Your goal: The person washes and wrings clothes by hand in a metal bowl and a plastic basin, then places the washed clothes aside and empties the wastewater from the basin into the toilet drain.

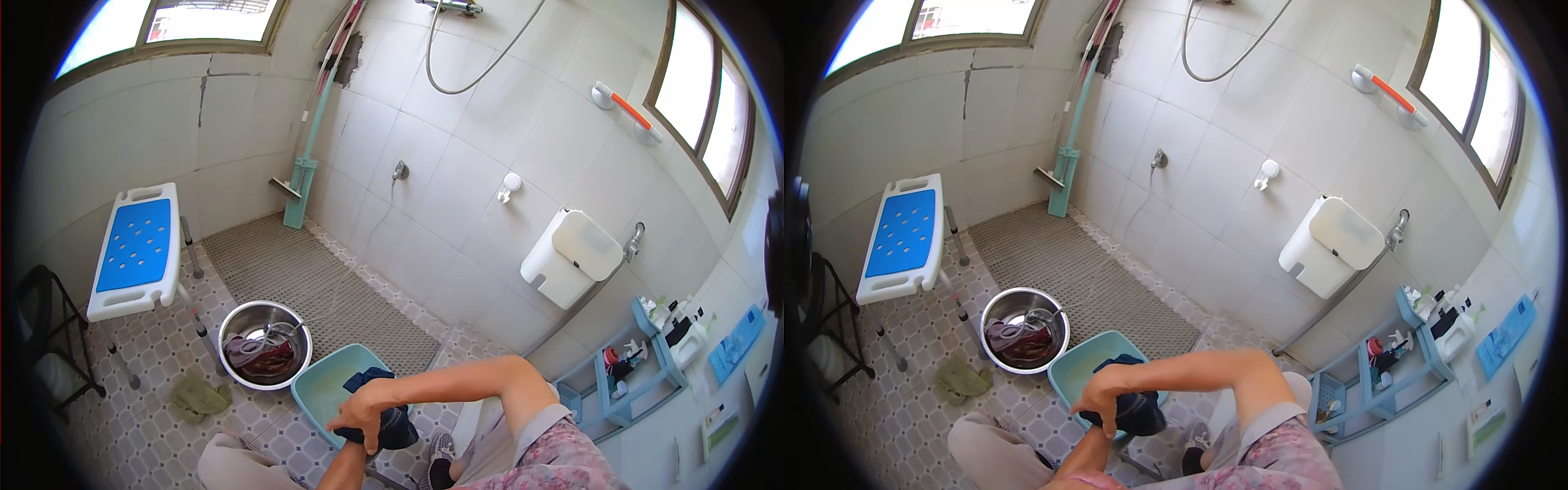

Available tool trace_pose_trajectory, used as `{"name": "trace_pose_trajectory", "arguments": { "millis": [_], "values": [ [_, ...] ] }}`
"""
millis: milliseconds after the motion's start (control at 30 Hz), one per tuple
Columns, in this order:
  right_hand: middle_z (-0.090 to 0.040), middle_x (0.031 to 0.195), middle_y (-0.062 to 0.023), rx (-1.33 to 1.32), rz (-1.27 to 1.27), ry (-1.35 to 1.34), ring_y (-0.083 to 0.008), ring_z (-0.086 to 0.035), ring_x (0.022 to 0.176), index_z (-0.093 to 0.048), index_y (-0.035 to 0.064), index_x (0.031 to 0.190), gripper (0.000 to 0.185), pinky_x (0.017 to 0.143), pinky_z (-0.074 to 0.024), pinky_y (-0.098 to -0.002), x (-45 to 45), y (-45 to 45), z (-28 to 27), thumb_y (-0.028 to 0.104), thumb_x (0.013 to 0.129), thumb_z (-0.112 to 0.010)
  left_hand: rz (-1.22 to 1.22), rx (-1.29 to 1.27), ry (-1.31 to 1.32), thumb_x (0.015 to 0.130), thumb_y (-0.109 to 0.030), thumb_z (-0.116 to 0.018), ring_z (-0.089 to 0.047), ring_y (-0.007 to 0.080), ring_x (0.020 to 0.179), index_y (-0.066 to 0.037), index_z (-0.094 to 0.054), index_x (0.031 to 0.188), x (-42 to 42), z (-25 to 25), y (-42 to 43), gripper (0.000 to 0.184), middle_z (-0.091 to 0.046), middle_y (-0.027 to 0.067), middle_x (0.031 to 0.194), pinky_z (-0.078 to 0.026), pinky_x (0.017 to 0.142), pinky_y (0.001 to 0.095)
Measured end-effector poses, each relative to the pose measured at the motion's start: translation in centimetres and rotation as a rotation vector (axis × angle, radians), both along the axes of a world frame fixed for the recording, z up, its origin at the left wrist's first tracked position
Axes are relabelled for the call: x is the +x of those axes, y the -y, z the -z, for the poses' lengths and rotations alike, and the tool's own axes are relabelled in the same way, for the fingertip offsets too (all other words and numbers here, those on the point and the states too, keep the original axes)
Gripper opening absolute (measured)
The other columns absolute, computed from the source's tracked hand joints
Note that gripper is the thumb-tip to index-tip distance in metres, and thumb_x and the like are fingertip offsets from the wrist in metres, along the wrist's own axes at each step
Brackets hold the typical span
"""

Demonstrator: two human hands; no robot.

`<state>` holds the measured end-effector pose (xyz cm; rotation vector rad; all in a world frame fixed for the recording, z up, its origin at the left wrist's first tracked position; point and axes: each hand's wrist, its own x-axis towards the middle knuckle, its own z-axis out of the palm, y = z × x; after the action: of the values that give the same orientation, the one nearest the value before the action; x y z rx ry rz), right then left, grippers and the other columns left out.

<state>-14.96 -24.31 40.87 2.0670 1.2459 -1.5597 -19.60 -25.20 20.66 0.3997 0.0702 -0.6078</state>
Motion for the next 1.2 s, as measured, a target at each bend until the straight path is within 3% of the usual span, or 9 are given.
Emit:
{"name": "trace_pose_trajectory", "arguments": {
  "millis": [133,167,267,333,467,600,700,1033,1200],
  "values": [
    [-0.051,0.140,-0.0247,-0.007,0.099,0.079,-0.0385,-0.052,0.127,-0.031,0.0081,0.152,0.107,0.101,-0.0445,-0.0437,-0.4,-0.3,2.4,0.046,0.065,-0.082,-0.030,-0.040,-0.039,0.083,-0.034,-0.072,-0.066,0.0252,0.098,-0.003,-0.064,0.112,-0.1,1.1,-0.6,0.043,-0.068,0.0108,0.109,-0.054,0.090,0.0377],
    [-0.059,0.130,-0.0218,0.085,-0.006,0.114,-0.0441,-0.057,0.116,-0.045,0.0092,0.144,0.080,0.092,-0.0472,-0.0576,-0.7,0.1,4.2,0.039,0.076,-0.074,-0.037,-0.051,-0.050,0.083,-0.034,-0.072,-0.066,0.0253,0.098,-0.003,-0.064,0.112,-0.2,1.3,-0.7,0.043,-0.068,0.0108,0.109,-0.054,0.090,0.0377],
    [-0.065,0.114,-0.0185,-0.009,0.367,1.070,-0.0456,-0.060,0.099,-0.058,0.0096,0.131,0.052,0.073,-0.0473,-0.0672,-4.5,-0.9,15.7,0.029,0.083,-0.065,-0.051,-0.078,-0.076,0.084,-0.034,-0.072,-0.066,0.0255,0.098,-0.003,-0.064,0.111,-0.3,2.2,-1.2,0.043,-0.068,0.0110,0.109,-0.054,0.090,0.0378],
    [-0.066,0.093,-0.0119,0.143,0.141,1.169,-0.0391,-0.062,0.085,-0.071,0.0109,0.102,0.023,0.062,-0.0475,-0.0641,-4.7,0.1,16.5,0.022,0.084,-0.060,-0.061,-0.096,-0.093,0.084,-0.035,-0.072,-0.066,0.0257,0.098,-0.003,-0.064,0.111,-0.3,2.7,-1.6,0.043,-0.068,0.0111,0.109,-0.054,0.091,0.0379],
    [-0.067,0.086,-0.0110,0.239,0.024,0.806,-0.0355,-0.065,0.083,-0.073,0.0102,0.080,0.013,0.064,-0.0515,-0.0549,-3.5,1.0,13.7,0.020,0.080,-0.064,-0.079,-0.132,-0.120,0.084,-0.035,-0.072,-0.066,0.0259,0.098,-0.002,-0.064,0.111,-0.4,3.9,-1.9,0.043,-0.068,0.0114,0.109,-0.053,0.091,0.0381],
    [-0.057,0.100,-0.0118,0.641,-0.278,0.517,-0.0306,-0.059,0.090,-0.063,0.0103,0.091,0.020,0.062,-0.0493,-0.0443,-4.4,3.1,8.1,0.019,0.074,-0.068,-0.104,-0.163,-0.140,0.084,-0.035,-0.071,-0.066,0.0262,0.098,-0.002,-0.064,0.111,0.0,5.3,-2.9,0.043,-0.068,0.0117,0.109,-0.053,0.091,0.0383],
    [-0.055,0.104,-0.0118,1.068,-0.347,0.429,-0.0301,-0.054,0.092,-0.058,0.0089,0.088,0.019,0.073,-0.0461,-0.0434,-4.9,5.7,6.2,0.020,0.074,-0.066,-0.119,-0.172,-0.151,0.084,-0.036,-0.071,-0.066,0.0264,0.098,-0.002,-0.064,0.111,0.5,6.1,-3.9,0.044,-0.068,0.0119,0.109,-0.053,0.091,0.0384],
    [-0.054,0.111,-0.0113,1.189,-0.405,0.315,-0.0330,-0.053,0.096,-0.053,0.0070,0.091,0.027,0.080,-0.0474,-0.0445,-3.8,9.4,-1.1,0.020,0.074,-0.070,0.142,-0.193,-0.248,0.084,-0.037,-0.070,-0.066,0.0272,0.099,-0.001,-0.064,0.110,2.5,4.6,-4.6,0.044,-0.068,0.0125,0.109,-0.053,0.092,0.0389],
    [-0.056,0.111,-0.0104,1.190,-0.277,0.365,-0.0326,-0.054,0.100,-0.059,0.0076,0.114,0.040,0.082,-0.0492,-0.0438,-2.9,10.5,-2.8,0.015,0.076,-0.073,-0.182,-0.192,-0.169,0.084,-0.042,-0.064,-0.067,0.0310,0.098,-0.002,-0.063,0.113,3.9,7.1,-1.9,0.049,-0.068,0.0155,0.108,-0.054,0.092,0.0436]
  ]
}}
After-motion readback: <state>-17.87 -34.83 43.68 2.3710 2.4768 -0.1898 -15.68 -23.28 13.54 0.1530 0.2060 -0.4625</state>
